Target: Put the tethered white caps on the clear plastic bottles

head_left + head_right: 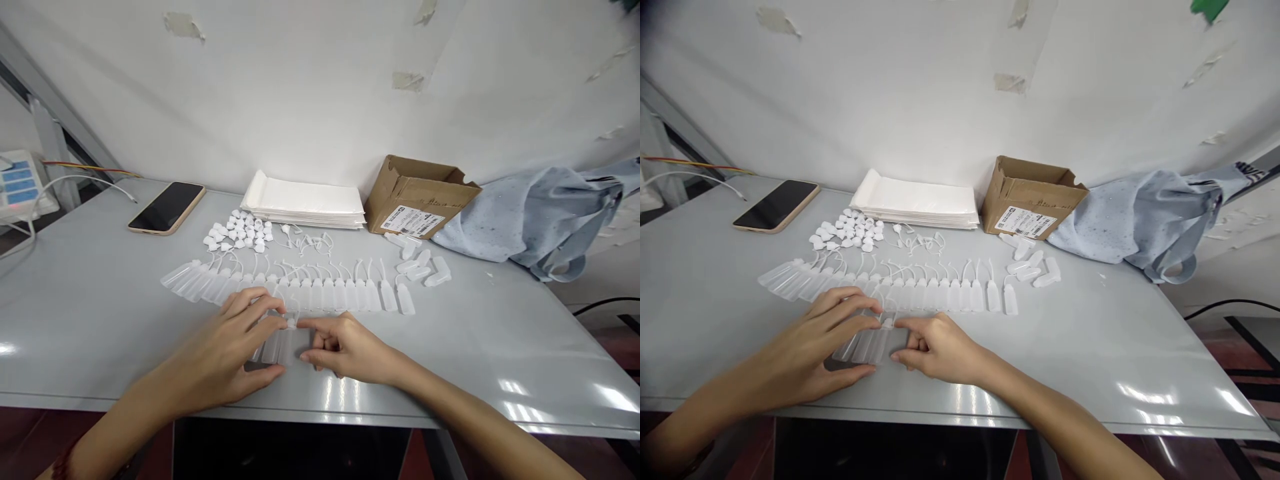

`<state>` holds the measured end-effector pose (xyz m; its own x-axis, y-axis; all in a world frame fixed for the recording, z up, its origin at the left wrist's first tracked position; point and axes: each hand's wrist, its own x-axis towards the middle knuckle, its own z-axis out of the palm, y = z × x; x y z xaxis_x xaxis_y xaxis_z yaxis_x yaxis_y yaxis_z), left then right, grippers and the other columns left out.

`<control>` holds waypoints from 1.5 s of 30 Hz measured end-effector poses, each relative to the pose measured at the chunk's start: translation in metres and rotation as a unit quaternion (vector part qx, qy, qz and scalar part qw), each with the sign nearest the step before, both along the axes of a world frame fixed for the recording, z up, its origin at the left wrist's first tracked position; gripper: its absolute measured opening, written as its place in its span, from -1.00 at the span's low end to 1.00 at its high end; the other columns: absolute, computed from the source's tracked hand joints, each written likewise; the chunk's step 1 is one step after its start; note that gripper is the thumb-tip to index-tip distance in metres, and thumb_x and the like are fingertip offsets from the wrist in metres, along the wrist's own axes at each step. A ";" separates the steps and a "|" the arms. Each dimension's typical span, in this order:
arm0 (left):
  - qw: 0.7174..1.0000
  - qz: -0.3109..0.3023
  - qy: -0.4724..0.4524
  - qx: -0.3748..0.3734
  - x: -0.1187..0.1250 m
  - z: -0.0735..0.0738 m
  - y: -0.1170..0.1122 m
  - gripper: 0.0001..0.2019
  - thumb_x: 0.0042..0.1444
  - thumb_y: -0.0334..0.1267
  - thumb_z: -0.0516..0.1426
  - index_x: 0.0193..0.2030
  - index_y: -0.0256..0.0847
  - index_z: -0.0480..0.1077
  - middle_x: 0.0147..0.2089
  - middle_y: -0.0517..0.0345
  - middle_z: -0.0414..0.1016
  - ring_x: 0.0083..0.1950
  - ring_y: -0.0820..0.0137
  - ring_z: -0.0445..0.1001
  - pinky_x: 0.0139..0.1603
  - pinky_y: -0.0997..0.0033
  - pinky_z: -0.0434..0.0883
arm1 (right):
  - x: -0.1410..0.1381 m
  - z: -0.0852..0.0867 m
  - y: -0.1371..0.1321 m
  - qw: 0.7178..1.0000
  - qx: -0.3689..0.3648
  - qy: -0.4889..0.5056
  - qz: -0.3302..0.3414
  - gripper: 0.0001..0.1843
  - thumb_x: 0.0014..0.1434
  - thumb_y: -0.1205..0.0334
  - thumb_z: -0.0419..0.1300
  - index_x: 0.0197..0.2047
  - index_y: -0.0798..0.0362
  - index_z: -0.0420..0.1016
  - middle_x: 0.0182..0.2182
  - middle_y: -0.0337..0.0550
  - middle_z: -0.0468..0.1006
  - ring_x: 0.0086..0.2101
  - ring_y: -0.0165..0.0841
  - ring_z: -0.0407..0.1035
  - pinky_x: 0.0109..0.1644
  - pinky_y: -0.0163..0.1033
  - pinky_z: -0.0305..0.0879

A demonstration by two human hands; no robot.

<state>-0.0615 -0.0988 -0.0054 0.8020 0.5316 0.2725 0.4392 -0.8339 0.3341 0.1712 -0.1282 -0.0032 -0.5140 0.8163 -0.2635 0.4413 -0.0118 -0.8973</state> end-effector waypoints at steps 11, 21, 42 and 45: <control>1.000 0.021 -0.007 0.015 -0.001 0.015 0.016 -0.72 0.08 -0.06 0.22 -0.15 -0.13 0.34 0.04 0.06 0.36 0.16 0.12 0.18 0.07 0.15 0.29 | 0.005 -0.002 0.001 0.999 -0.034 0.018 0.003 -0.43 0.16 0.20 0.23 0.20 0.23 0.33 -0.52 -0.27 0.48 -0.69 -0.54 0.27 -0.52 -0.38 0.26; 0.999 -0.002 0.040 -0.034 0.007 0.015 0.013 -0.67 0.09 -0.06 0.22 -0.07 -0.13 0.34 -0.13 0.08 0.35 -0.03 0.21 0.23 -0.08 0.22 0.31 | 0.005 0.002 0.000 1.000 -0.004 0.019 0.017 -0.50 0.16 0.22 0.23 0.16 0.17 0.39 -0.52 -0.25 0.51 -0.68 -0.53 0.27 -0.53 -0.40 0.26; 0.987 0.153 0.051 -0.012 0.033 0.037 0.095 -0.72 0.19 -0.16 -0.04 -0.34 -0.22 0.42 -0.31 0.02 0.46 -0.08 0.14 0.27 -0.15 0.22 0.28 | 0.031 0.018 0.006 0.996 -0.009 0.069 -0.063 -0.59 0.13 0.07 0.26 -0.02 0.14 0.52 -0.55 -0.24 0.53 -0.71 -0.55 0.28 -0.55 -0.38 0.26; 0.979 0.189 0.075 -0.024 0.043 0.032 0.124 -0.77 0.08 -0.20 0.01 -0.40 -0.21 0.46 -0.35 0.00 0.47 -0.08 0.09 0.31 -0.17 0.24 0.26 | 0.054 0.027 0.018 0.982 0.052 0.067 -0.167 -0.61 0.10 0.02 0.27 -0.14 0.16 0.52 -0.59 -0.25 0.50 -0.72 -0.51 0.29 -0.60 -0.37 0.22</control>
<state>-0.0184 0.0248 0.0265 0.5750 0.8070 0.1343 0.7605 -0.5878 0.2760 0.2255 -0.1102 0.0236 -0.2362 0.9646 -0.1175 0.3066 -0.0408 -0.9510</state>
